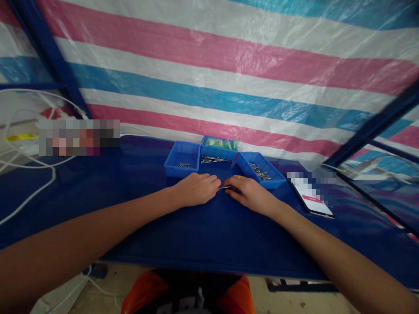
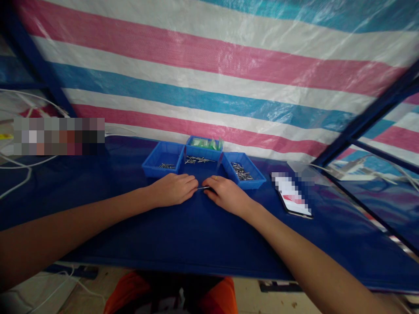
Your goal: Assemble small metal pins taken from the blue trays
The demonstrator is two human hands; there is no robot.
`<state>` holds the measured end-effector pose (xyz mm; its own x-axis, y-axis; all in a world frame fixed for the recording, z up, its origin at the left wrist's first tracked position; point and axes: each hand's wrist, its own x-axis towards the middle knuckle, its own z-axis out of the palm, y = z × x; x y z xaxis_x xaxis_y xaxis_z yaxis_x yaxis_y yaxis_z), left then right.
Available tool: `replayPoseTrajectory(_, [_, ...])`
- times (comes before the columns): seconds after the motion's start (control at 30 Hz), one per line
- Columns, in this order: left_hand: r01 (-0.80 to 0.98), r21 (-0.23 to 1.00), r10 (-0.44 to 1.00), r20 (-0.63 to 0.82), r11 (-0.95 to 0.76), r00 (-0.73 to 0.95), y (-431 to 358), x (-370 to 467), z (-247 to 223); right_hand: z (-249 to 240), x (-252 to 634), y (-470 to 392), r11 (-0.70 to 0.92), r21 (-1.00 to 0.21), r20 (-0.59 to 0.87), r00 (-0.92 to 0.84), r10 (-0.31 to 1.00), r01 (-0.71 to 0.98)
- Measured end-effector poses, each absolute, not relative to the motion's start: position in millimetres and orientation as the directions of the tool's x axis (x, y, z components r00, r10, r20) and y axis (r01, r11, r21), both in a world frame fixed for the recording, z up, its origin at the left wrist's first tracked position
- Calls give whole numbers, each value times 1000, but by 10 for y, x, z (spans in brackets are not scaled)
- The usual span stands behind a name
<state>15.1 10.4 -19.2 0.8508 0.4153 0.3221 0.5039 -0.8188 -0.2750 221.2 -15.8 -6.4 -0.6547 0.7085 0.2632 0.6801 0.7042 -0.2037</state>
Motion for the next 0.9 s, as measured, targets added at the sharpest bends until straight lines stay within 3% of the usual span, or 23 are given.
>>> replayPoseTrajectory(0.23, [525,-271,424,354,-807,834,101,158,-209,-15,2220,-172,645,-152,201,-616,762,749])
replayPoseTrajectory(0.9, [547,-264,430,392,-794,813,93,154,-191,-39,2219,-167,641,-115,232,-607,760,759])
